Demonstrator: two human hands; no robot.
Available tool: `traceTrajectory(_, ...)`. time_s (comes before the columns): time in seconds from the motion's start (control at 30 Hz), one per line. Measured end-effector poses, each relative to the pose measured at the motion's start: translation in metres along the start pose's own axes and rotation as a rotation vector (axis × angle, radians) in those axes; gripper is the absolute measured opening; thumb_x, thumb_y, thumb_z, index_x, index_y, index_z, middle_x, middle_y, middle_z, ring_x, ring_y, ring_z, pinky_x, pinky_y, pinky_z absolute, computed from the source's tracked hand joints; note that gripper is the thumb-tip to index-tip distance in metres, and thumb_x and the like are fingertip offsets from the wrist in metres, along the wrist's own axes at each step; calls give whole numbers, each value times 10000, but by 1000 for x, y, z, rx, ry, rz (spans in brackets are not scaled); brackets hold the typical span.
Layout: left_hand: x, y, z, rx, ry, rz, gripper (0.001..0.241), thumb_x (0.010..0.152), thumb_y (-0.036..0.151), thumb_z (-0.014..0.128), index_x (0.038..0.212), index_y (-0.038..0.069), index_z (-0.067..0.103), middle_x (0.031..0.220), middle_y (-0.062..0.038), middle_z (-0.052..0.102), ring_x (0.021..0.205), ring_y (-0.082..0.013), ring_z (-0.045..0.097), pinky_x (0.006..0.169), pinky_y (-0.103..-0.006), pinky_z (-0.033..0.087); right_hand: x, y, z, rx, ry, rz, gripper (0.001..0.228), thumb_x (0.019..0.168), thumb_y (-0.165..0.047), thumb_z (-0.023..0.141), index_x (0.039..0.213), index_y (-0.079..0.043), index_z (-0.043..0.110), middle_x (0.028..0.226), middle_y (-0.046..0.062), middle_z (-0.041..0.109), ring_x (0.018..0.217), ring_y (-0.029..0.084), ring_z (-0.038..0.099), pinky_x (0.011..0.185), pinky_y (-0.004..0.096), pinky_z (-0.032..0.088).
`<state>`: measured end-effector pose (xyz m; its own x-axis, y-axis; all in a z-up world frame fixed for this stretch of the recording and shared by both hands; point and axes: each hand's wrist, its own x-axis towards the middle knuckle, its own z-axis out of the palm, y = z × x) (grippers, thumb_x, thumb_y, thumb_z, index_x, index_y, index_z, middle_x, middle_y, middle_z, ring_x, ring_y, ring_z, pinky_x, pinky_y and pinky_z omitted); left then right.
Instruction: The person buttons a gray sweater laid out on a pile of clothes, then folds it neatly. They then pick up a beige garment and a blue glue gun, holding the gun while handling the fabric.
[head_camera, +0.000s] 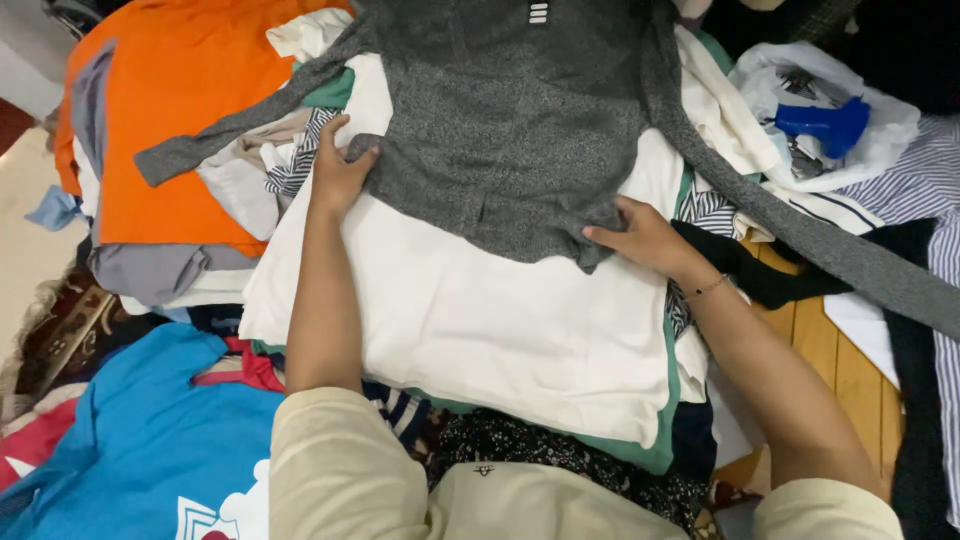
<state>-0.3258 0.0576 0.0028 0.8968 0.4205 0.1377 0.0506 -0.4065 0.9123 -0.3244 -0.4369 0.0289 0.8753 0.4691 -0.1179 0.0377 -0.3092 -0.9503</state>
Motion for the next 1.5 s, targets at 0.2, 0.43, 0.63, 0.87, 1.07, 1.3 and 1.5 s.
traceTrajectory(0.2, -27, 28, -8, -49, 96, 186, 397, 941, -5, 601, 1220, 227, 764, 1226, -87, 730, 1253, -245, 622, 1096, -390, 440, -11, 14, 7, -119, 175, -214, 119, 1000, -136, 728, 1106, -87, 749, 986, 88, 758, 955, 166, 695, 849, 355, 560)
traceTrajectory(0.43, -26, 17, -33, -392, 298, 97, 317, 924, 88, 634, 1184, 174, 793, 1200, -117, 721, 1128, -152, 621, 1032, -336, 483, -32, -24, 2, -126, 428, -427, 465, 1009, 5, 694, 1412, -13, 465, 1328, 212, 564, 1196, 335, 593, 1030, 460, 502)
traceTrajectory(0.63, -47, -6, -47, -485, 158, -86, 258, 904, 125, 667, 1120, 141, 807, 989, -93, 658, 923, -149, 606, 791, -284, 544, -57, -38, -1, 177, 276, -292, 750, 1040, -31, 617, 1656, -235, 241, 1170, 35, 669, 1046, 107, 651, 975, 265, 555)
traceTrajectory(0.87, -75, 9, -64, -564, -312, 8, 538, 879, -79, 546, 1396, 50, 616, 1267, -144, 663, 1173, -190, 652, 1012, -293, 538, -62, -30, 14, -342, 105, -325, 322, 958, -23, 668, 1252, -123, 755, 1195, 193, 735, 1147, 333, 682, 949, 414, 539)
traceTrajectory(1.07, -65, 2, -71, 111, -206, 256, 634, 851, -176, 556, 1317, 225, 715, 1238, -154, 680, 1192, -334, 610, 1030, -391, 480, -59, -54, 6, -700, 10, -88, 748, 776, -347, 869, 1454, -166, 611, 1363, 277, 609, 1316, 446, 559, 1081, 496, 455)
traceTrajectory(1.3, -96, 67, -70, 48, -15, 510, 362, 780, -207, 426, 1067, -50, 583, 1466, -293, 515, 1379, -545, 415, 1175, -633, 302, -69, -54, 21, -1104, 288, -544, 162, 919, -155, 717, 1041, -49, 723, 1556, 142, 437, 1513, 363, 331, 1240, 547, 218)
traceTrajectory(1.5, -63, 11, -63, -516, -48, 139, 234, 950, -30, 522, 1110, 98, 636, 849, -7, 585, 691, -57, 538, 612, -170, 421, -76, -48, 25, -766, 92, -444, 153, 988, -120, 625, 1130, -82, 580, 978, 190, 761, 1057, 313, 720, 1297, 549, 148)
